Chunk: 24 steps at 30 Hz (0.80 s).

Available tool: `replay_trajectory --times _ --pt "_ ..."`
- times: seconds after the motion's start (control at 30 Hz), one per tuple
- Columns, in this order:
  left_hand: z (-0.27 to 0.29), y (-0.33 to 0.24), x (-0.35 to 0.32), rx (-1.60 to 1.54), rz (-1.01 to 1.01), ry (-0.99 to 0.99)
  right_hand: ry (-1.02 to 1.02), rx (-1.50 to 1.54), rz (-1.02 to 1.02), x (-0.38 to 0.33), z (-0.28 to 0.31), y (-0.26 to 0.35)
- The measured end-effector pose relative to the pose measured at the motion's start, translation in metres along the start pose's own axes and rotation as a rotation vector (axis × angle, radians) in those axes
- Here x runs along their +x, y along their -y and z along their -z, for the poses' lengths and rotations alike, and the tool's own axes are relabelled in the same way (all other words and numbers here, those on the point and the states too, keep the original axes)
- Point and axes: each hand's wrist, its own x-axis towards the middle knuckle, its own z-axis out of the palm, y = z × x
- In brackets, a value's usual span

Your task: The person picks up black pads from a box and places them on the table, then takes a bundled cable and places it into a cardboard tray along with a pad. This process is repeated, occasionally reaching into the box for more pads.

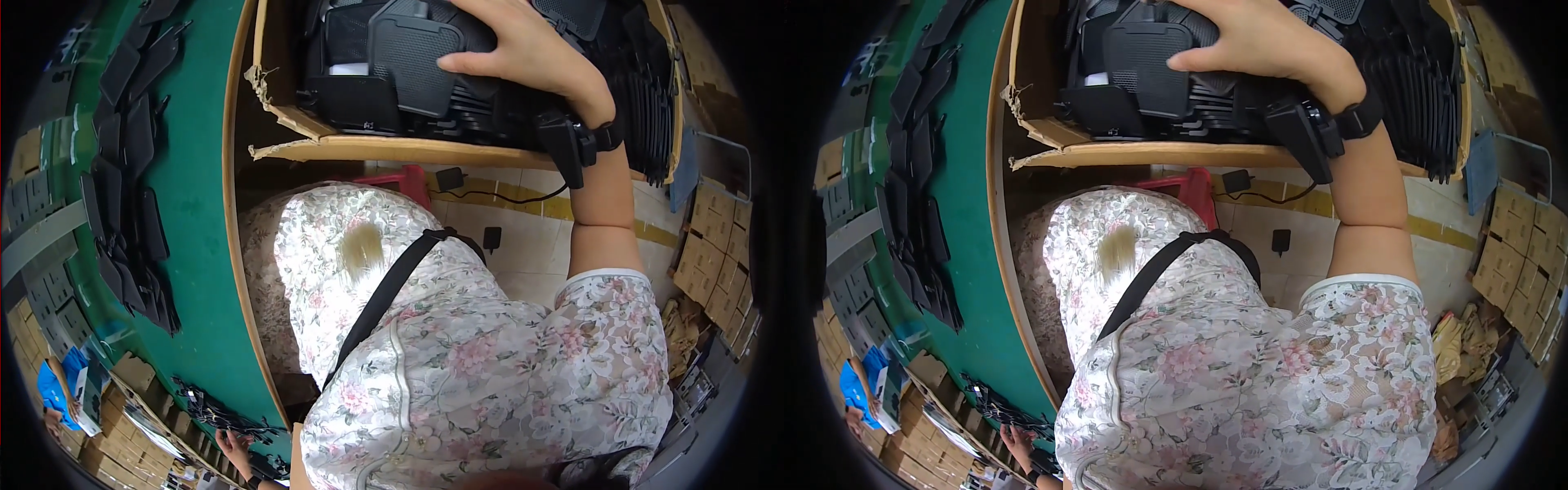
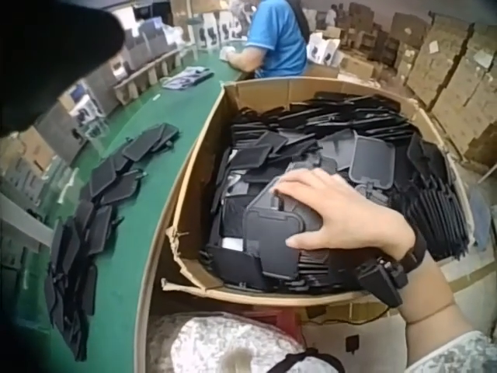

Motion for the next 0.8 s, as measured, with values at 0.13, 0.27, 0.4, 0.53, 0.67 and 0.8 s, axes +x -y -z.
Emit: replay_trajectory --times 0.13,0.27,0.4,0.53,0.67,0.8 --pt "0.008 -0.001 0.007 -0.004 0.015 -0.005 -0.192 0.028 0.048 -0.002 -0.025 -0.004" --pt "0.012 -0.001 0.005 0.021 -0.002 0.011 -0.158 -0.010 -0.113 0.004 -0.029 0.002" --pt "0.015 0.003 0.004 0.026 -0.036 0.028 -0.187 0.257 -0.173 0.011 -0.032 -0.002" --pt "0.009 -0.002 0.005 0.101 -0.093 0.028 -0.178 0.554 -0.452 0.016 -0.027 -0.034" --pt "0.009 0.005 0.011 0.133 -0.115 0.010 -0.567 0.434 -0.234 0.011 -0.045 -0.098" --pt "0.006 0.004 0.006 0.126 -0.122 0.011 -0.807 0.560 -0.187 0.010 -0.038 -0.104"
